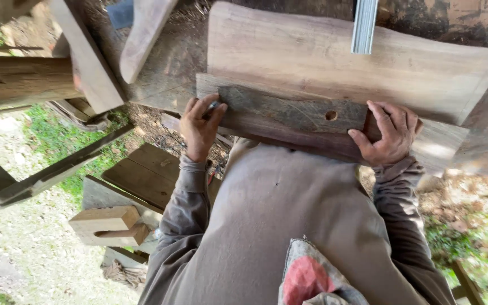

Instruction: The person walks to a workbench and places a dark wooden template on a larger piece of light-colored wood. They use a pencil to trace the template's outline and then use a metal square to draw straight lines on the wood.

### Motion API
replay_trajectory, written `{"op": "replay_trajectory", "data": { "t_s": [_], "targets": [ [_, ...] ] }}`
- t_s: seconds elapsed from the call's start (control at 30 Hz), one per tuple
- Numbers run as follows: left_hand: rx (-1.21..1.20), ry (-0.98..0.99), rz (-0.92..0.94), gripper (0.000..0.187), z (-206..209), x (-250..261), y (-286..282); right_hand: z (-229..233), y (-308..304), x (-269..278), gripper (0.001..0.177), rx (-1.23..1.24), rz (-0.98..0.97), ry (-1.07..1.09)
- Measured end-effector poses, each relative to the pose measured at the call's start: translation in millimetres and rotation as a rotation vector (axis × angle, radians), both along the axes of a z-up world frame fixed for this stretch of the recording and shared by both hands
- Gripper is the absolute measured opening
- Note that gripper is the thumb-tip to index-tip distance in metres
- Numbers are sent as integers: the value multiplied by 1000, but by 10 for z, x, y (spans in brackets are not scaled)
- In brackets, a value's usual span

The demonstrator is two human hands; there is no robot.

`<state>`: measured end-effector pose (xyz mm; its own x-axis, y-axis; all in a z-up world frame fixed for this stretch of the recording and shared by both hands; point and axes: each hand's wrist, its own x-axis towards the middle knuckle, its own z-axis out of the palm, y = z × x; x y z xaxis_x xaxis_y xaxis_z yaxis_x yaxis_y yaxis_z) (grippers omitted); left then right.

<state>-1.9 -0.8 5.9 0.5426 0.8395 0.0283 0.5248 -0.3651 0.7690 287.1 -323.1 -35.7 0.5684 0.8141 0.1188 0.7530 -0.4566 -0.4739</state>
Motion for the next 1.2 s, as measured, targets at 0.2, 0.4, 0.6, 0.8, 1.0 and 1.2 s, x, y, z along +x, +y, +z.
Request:
{"op": "replay_trajectory", "data": {
  "t_s": [0.2, 0.4, 0.6, 0.8, 1.0, 1.2],
  "targets": [
    [-24, 99, -13, 30, 44, 15, 140, -184, 77, 54, 77, 72, -7, -21],
    [-44, 14, -174, 50, -114, -149, 156, -136, -77, 19, 78, -60, -33, -6],
    [19, 113, -237, 80, -158, -164, 340, -158, -25, 40, 75, -36, 7, 44],
    [42, 215, -309, 84, -180, -173, 373, -181, -65, 28, 76, -57, -10, 67],
    [57, 170, -345, 75, -20, -97, 355, -70, -16, 37, 76, -70, -17, 70],
    [52, 163, -333, 74, -42, -110, 356, -62, 3, 21, 78, -80, -19, 70]
  ]
}}
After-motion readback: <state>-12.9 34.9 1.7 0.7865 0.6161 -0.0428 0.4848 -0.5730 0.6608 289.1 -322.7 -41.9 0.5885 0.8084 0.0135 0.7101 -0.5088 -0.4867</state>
